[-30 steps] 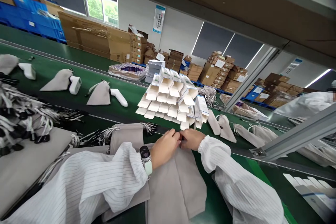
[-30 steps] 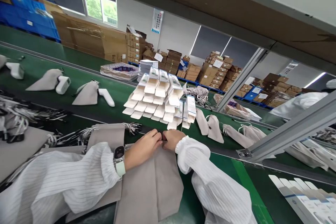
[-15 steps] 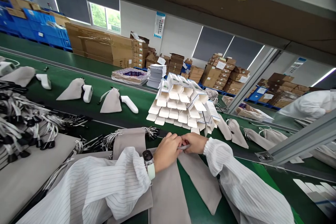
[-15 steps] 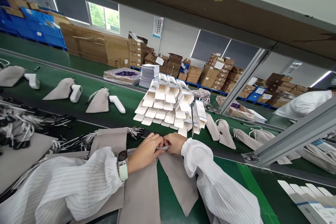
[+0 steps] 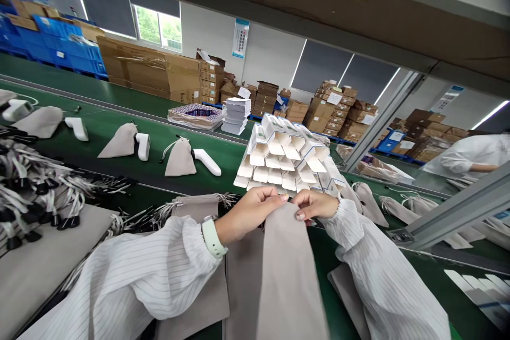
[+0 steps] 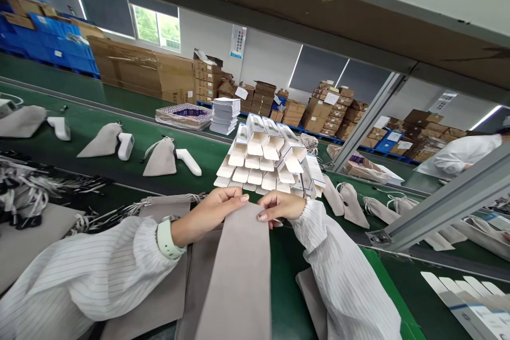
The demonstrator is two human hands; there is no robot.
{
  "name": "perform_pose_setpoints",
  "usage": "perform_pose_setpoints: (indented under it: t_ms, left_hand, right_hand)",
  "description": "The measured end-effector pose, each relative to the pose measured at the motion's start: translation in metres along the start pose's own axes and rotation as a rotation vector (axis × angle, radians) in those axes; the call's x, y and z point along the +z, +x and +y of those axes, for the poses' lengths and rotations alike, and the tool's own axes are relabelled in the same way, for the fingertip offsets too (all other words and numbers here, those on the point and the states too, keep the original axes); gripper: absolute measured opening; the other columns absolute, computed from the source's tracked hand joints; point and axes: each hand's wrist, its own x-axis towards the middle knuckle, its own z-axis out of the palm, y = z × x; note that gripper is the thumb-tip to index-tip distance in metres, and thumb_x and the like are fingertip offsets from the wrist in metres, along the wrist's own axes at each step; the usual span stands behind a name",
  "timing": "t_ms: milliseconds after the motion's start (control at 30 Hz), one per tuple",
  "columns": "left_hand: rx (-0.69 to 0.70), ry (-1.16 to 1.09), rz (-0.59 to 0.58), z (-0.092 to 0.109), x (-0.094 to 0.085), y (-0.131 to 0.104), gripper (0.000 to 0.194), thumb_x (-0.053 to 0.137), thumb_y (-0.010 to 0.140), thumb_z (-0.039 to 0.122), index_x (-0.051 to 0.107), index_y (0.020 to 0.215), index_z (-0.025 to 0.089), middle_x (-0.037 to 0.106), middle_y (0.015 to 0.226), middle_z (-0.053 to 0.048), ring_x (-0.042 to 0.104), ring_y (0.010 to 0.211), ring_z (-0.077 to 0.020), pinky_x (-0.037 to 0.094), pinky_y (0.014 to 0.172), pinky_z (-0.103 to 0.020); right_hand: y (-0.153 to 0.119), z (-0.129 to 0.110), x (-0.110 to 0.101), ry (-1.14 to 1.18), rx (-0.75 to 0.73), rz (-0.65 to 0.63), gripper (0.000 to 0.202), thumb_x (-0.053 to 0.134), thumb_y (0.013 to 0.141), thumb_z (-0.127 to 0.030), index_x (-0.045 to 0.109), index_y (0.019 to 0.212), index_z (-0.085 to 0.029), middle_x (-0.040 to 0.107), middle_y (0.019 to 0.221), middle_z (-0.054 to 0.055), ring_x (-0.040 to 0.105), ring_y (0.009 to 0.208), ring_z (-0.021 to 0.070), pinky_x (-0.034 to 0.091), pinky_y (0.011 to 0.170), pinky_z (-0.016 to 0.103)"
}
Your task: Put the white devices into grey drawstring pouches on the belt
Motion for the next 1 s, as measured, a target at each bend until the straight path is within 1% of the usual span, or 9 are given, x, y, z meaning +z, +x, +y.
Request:
perform_pose_setpoints:
  t_ms: [100,200,300,367,467,533,733,900,1000]
  left_hand:
    - [0.036,0.196,-0.133,0.017,-0.008,-0.004,0.04,0.048,0.075,0.046,0.031,0.061,0.013,0.025,0.054,0.004,0.022,0.049,-0.004,0.016,0.044,-0.018]
    - [0.027,0.458,-0.189,0.021,-0.015,-0.012,0.036,0.047,0.075,0.044,0.04,0.061,0.011,0.034,0.057,0.002,0.029,0.053,-0.0054,0.021,0.047,-0.018]
    - [0.024,0.776,-0.181,0.006,-0.024,-0.02,0.033,0.042,0.079,0.042,0.047,0.064,0.013,0.043,0.064,-0.001,0.04,0.069,-0.0106,0.027,0.056,-0.02]
    - [0.033,0.925,-0.164,-0.011,-0.031,-0.023,0.033,0.036,0.082,0.04,0.048,0.066,0.014,0.045,0.064,-0.001,0.04,0.075,-0.0132,0.027,0.06,-0.022]
    - [0.012,0.923,-0.124,-0.033,-0.04,-0.022,0.035,0.03,0.085,0.039,0.045,0.067,0.013,0.045,0.064,0.0,0.04,0.065,-0.0107,0.026,0.058,-0.022]
    - [0.003,0.869,-0.094,-0.041,-0.042,-0.021,0.035,0.029,0.085,0.039,0.042,0.066,0.013,0.044,0.063,0.001,0.038,0.06,-0.009,0.025,0.056,-0.022]
    - [0.078,0.905,-0.054,-0.04,-0.033,-0.026,0.028,0.032,0.084,0.034,0.039,0.068,0.013,0.043,0.068,0.0,0.039,0.064,-0.0097,0.027,0.058,-0.022]
    - [0.101,0.92,-0.07,-0.039,-0.03,-0.031,0.026,0.025,0.087,0.028,0.044,0.078,0.014,0.044,0.078,-0.002,0.043,0.074,-0.012,0.032,0.064,-0.023]
    - [0.145,0.943,-0.099,-0.043,-0.031,-0.03,0.027,0.022,0.088,0.026,0.046,0.085,0.014,0.045,0.083,-0.004,0.044,0.079,-0.0128,0.034,0.071,-0.024]
  right_hand:
    - [0.011,0.004,0.01,0.041,0.089,-0.1,0.03,0.062,0.065,-0.036,0.053,0.067,-0.007,0.05,0.051,0.001,0.038,0.035,0.0038,0.024,0.03,0.015]
    - [0.026,0.009,0.021,-0.081,0.124,-0.068,0.032,0.063,0.064,-0.037,0.058,0.073,-0.007,0.055,0.06,0.003,0.042,0.04,0.0026,0.026,0.032,0.013]
    - [0.04,0.021,0.025,-0.222,0.173,0.0,0.035,0.061,0.064,-0.04,0.059,0.078,-0.008,0.055,0.061,0.002,0.046,0.047,0.0034,0.034,0.039,0.012]
    - [0.046,0.031,0.024,-0.304,0.204,0.05,0.036,0.058,0.067,-0.043,0.058,0.077,-0.009,0.055,0.059,0.002,0.048,0.049,0.0051,0.039,0.044,0.014]
    - [0.05,0.042,0.022,-0.411,0.216,0.123,0.036,0.053,0.07,-0.047,0.054,0.074,-0.011,0.055,0.059,0.002,0.049,0.048,0.0059,0.039,0.044,0.015]
    - [0.05,0.045,0.021,-0.455,0.209,0.15,0.035,0.051,0.072,-0.047,0.053,0.074,-0.011,0.055,0.059,0.002,0.048,0.047,0.0057,0.039,0.044,0.016]
    - [0.05,0.039,0.02,-0.413,0.27,0.17,0.03,0.052,0.071,-0.042,0.049,0.071,-0.012,0.052,0.057,0.001,0.048,0.048,0.0067,0.04,0.046,0.018]
    - [0.045,0.017,0.016,-0.629,0.273,0.163,0.035,0.058,0.065,-0.045,0.058,0.076,-0.012,0.053,0.064,0.001,0.047,0.057,0.0074,0.037,0.053,0.019]
    - [0.053,-0.007,0.021,-0.753,0.178,0.364,0.034,0.053,0.069,-0.045,0.059,0.084,-0.014,0.054,0.07,0.002,0.048,0.064,0.0093,0.037,0.06,0.021]
